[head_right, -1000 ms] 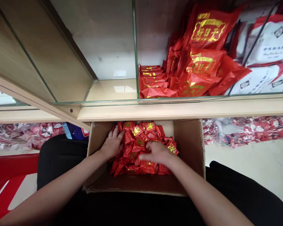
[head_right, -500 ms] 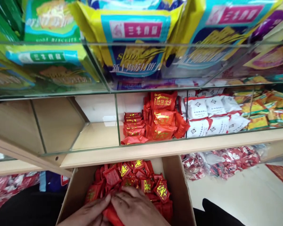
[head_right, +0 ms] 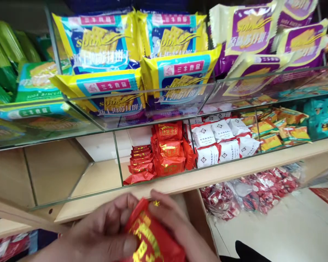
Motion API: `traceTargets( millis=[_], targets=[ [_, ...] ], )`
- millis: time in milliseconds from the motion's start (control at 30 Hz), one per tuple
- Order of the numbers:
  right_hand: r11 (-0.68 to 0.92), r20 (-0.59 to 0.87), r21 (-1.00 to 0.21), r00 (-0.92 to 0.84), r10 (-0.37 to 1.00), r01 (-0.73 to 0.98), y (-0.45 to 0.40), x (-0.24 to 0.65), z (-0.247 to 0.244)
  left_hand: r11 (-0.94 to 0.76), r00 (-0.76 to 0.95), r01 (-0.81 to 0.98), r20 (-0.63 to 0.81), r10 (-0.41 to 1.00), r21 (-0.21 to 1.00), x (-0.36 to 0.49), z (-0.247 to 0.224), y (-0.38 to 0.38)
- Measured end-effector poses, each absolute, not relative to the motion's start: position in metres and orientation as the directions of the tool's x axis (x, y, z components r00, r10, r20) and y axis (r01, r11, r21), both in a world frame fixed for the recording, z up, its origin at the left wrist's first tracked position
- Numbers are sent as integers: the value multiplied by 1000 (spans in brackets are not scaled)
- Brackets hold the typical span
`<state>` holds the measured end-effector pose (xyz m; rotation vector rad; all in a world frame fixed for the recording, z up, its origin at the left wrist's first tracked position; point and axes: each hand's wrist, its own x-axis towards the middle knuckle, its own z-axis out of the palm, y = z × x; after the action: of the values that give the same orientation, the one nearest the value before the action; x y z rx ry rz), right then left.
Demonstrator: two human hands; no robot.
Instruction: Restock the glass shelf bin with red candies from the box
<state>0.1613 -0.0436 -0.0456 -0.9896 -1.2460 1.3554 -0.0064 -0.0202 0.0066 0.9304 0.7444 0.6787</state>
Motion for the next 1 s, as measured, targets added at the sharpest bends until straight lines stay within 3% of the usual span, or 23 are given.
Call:
traceTargets(
  millis=[133, 300, 600, 767, 900, 1000],
  targets=[
    [105, 113, -948, -11, 994, -301, -35, 175, -54, 209, 355, -176, -136, 925, 962, 22, 38, 21],
    [-10, -29, -960, 65, 997, -280, -23, 171, -70, 102, 137, -313, -61, 989, 944, 53, 49, 67],
    [153, 146, -987, -122, 982, 52, -14, 170, -90, -200, -91, -327, 180, 980, 924, 66, 31, 104],
    [254, 241, -957, -100, 965, 143, -13, 170, -90, -284, -149, -300, 250, 957, 911, 75, 25, 113],
    [426, 449, -823, -31, 893, 375, -13, 173, -88, -280, -205, -278, 228, 952, 919, 81, 23, 118],
    [491, 635, -553, -42, 772, 673, -11, 172, -88, -283, -233, -265, 224, 946, 922, 83, 23, 121]
  ],
)
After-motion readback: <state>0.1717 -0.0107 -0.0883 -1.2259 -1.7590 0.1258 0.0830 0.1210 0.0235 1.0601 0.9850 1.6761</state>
